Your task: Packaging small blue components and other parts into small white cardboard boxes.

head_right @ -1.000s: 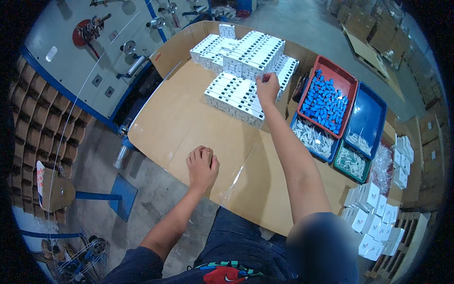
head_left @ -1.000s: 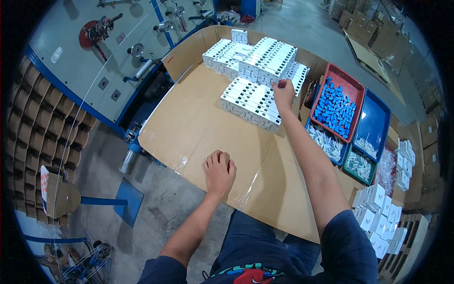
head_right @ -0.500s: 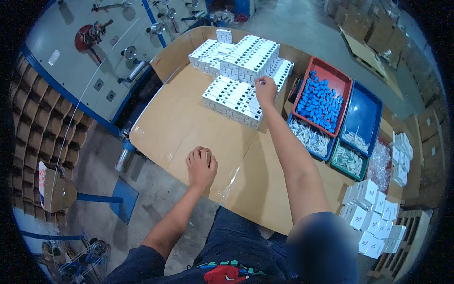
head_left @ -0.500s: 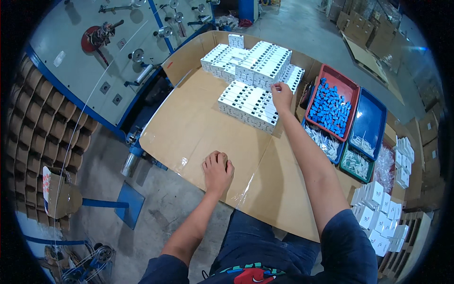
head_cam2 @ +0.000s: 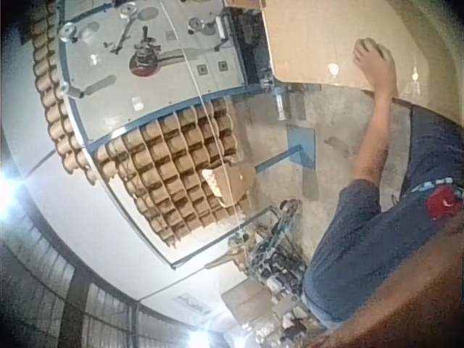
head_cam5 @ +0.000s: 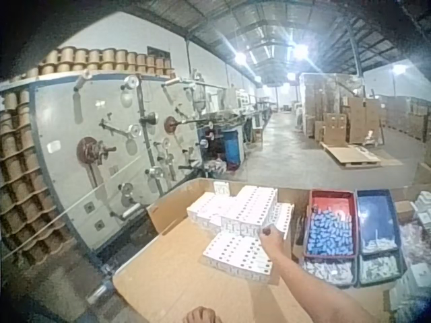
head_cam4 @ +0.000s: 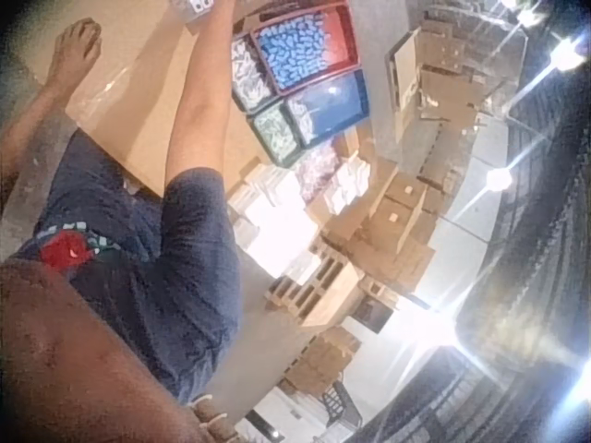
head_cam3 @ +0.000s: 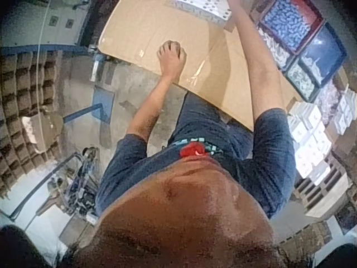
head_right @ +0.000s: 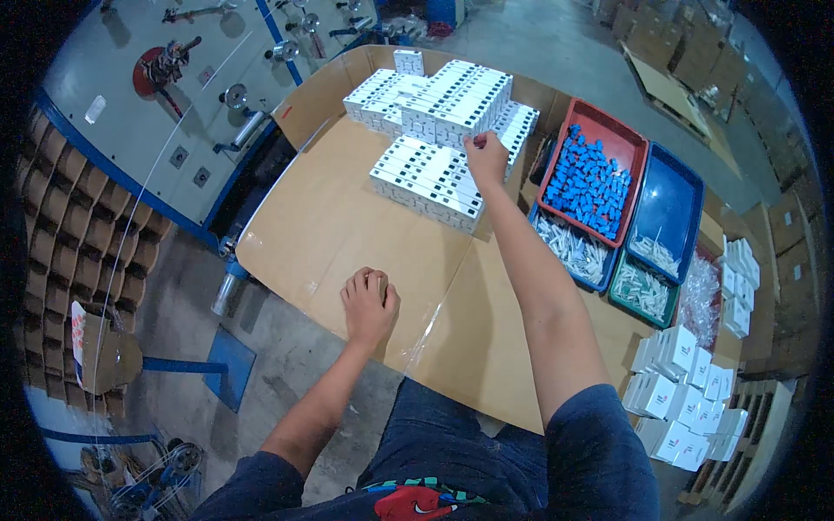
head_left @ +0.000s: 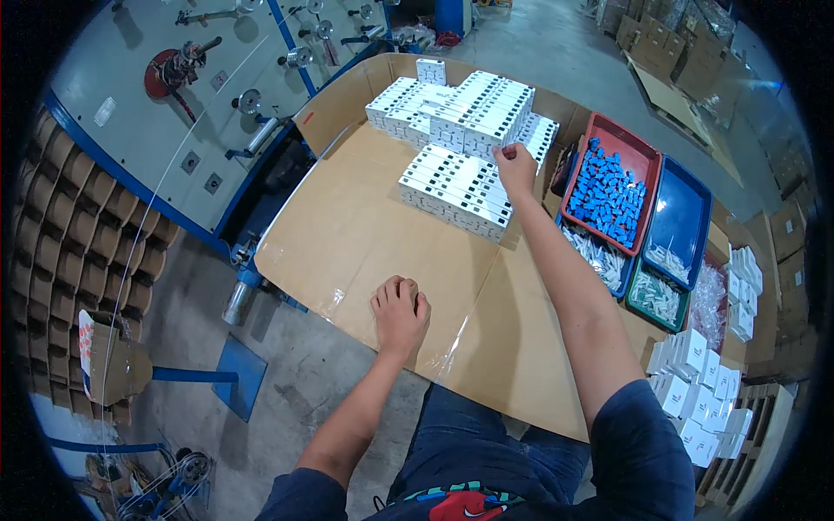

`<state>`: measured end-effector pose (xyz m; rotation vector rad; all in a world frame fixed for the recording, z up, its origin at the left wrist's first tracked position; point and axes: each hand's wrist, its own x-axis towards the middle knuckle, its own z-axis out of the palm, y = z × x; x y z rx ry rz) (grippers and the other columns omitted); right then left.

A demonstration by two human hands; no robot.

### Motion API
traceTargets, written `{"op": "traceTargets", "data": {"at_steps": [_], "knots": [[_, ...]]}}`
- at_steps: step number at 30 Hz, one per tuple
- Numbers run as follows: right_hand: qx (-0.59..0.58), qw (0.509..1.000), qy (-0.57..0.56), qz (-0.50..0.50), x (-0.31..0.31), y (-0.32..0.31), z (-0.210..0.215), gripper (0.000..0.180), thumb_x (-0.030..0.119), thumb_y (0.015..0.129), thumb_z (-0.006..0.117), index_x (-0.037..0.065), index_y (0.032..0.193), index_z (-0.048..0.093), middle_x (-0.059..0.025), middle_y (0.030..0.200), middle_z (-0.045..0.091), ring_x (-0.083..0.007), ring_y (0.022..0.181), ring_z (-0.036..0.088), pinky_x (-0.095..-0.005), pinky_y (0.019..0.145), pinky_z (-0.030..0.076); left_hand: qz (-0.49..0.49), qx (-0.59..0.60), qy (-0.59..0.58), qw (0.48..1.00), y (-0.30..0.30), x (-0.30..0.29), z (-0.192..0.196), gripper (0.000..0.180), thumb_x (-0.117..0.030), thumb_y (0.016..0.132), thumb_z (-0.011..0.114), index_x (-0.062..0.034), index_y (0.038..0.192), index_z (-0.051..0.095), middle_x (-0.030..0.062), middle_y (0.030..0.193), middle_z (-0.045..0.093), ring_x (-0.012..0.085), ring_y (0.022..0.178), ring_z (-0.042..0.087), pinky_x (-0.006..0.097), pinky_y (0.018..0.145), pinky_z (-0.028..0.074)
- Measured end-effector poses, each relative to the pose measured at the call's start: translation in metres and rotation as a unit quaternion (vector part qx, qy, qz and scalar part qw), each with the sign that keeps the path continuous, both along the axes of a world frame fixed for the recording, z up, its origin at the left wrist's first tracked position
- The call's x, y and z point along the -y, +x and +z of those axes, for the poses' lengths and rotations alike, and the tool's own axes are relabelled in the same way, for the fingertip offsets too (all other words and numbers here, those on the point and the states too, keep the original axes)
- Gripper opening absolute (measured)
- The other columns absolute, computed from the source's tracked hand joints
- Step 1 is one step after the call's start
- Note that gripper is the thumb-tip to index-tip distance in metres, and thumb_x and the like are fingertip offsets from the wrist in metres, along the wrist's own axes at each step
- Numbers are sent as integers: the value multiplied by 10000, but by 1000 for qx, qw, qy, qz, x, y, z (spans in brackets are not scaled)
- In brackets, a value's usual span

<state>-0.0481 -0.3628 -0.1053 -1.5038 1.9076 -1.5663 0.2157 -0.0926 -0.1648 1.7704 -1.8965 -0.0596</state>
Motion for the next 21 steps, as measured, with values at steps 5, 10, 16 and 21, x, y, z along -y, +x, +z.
{"op": "traceTargets", "data": {"at_steps": [5, 10, 16, 21], "knots": [[-21, 1000, 11, -13, -4, 1, 0, 283, 265, 863, 793, 10, 901, 679, -158, 862, 719, -306, 804, 710, -407, 737, 545, -1, 2, 0, 1000, 0, 1, -2, 320, -268, 907, 648, -68, 1156, 619, 131, 1263, 581, 325, 1230, 516, 486, 1048, 381], [-111, 991, -52, 55, -18, 27, 1, 201, 218, 911, 723, 30, 966, 681, -159, 947, 679, -342, 902, 675, -444, 787, 528, 2, -2, -13, 1000, 2, 2, -2, 295, -246, 897, 653, -79, 1139, 625, 134, 1248, 579, 332, 1216, 518, 495, 1028, 393], [-233, 931, -30, 279, -2, 65, 9, 303, 143, 975, 604, 7, 1239, 666, -228, 1222, 679, -392, 1152, 633, -466, 1008, 497, 2, -4, -7, 1000, 2, 2, 0, 296, -251, 900, 652, -81, 1141, 627, 135, 1251, 579, 333, 1213, 517, 493, 1030, 390], [-243, 919, 9, 311, 12, 67, 10, 371, 136, 982, 587, -19, 1318, 616, -258, 1278, 655, -414, 1201, 615, -466, 1042, 484, -1, 1, 3, 1000, 1, -1, 0, 320, -271, 914, 637, -68, 1160, 613, 135, 1263, 577, 327, 1222, 516, 489, 1048, 380]]}}
